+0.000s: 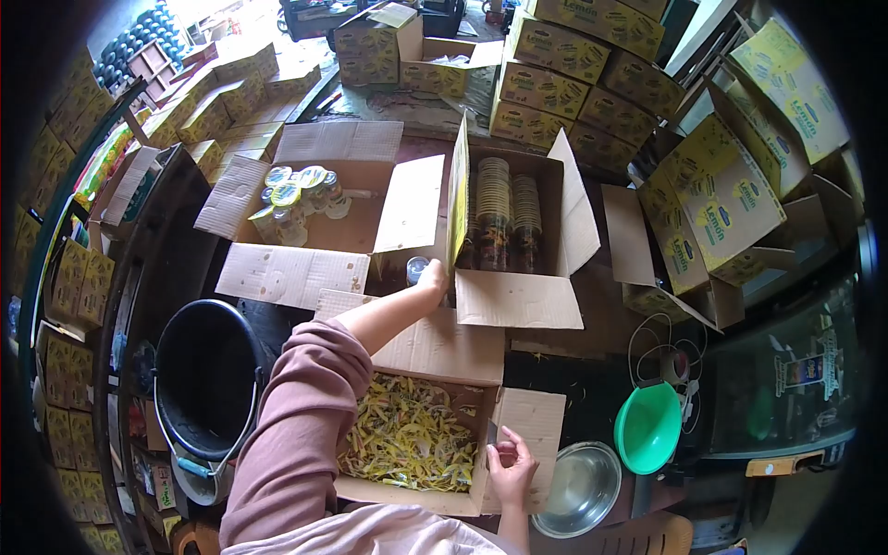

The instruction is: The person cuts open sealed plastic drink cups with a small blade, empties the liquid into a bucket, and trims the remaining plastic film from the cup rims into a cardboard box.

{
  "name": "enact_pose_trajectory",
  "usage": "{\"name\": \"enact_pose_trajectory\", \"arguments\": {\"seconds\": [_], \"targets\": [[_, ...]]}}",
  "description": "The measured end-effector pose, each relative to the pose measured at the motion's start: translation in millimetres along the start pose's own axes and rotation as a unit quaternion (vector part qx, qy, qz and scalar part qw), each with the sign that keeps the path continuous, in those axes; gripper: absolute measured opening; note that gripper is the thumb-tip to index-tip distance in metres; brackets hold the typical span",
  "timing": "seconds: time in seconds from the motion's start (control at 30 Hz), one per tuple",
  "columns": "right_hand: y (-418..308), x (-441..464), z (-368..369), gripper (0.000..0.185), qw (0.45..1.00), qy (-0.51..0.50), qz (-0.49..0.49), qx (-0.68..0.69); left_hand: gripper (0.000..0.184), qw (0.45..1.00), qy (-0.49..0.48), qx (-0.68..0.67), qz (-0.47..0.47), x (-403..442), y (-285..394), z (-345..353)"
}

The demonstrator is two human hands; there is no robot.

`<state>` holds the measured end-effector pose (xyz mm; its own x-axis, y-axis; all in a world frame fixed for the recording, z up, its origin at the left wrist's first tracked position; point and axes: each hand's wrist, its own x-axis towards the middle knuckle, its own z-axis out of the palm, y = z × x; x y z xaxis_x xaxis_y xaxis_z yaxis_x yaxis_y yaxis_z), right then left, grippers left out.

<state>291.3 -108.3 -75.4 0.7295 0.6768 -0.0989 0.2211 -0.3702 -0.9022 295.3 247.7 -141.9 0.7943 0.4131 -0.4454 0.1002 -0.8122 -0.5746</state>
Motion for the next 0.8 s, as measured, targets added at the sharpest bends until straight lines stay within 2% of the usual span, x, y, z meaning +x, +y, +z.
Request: {"name": "enact_pose_trajectory", "arguments": {"seconds": [0.07,0.1,0.17,0.23,0.27,0.3,0.37,0.47,0.5,0.57,0.8], "targets": [[2,2,-2,0.033,1.0,0.001,0.011,0.003,0.019,0.998,0.031,-0.045,0.012,-9,-12,-14],[4,3,-3,0.033,1.0,0.001,0.011,0.016,0.02,0.998,0.011,-0.064,0.024,-27,-27,-40],[7,4,-3,0.033,0.999,0.0,0.01,0.044,0.031,0.995,-0.016,-0.098,0.01,-41,-45,-51],[5,4,-4,0.034,0.998,-0.012,0.014,0.056,0.044,0.981,0.032,-0.192,-0.003,-51,-63,-46],[3,4,-4,0.035,0.998,-0.02,0.016,0.065,0.057,0.946,0.07,-0.314,0.035,-53,-75,-38],[2,4,-4,0.036,0.997,-0.027,0.017,0.075,0.058,0.903,0.141,-0.405,0.041,-55,-77,-23],[-1,2,0,0.034,0.995,-0.029,0.022,0.094,0.054,0.837,0.191,-0.509,0.054,-70,-75,-14],[-6,2,5,0.033,0.994,-0.032,0.022,0.104,0.047,0.804,0.167,-0.569,0.042,-64,-64,8],[-7,2,5,0.033,0.994,-0.034,0.021,0.103,0.044,0.773,0.157,-0.613,0.033,-63,-59,12],[-5,1,4,0.034,0.994,-0.031,0.016,0.1,0.043,0.75,0.212,-0.626,0.015,-59,-51,22],[-4,-1,12,0.034,0.992,-0.039,0.032,0.114,0.043,0.744,0.196,-0.638,-0.024,-58,-48,28]]}}
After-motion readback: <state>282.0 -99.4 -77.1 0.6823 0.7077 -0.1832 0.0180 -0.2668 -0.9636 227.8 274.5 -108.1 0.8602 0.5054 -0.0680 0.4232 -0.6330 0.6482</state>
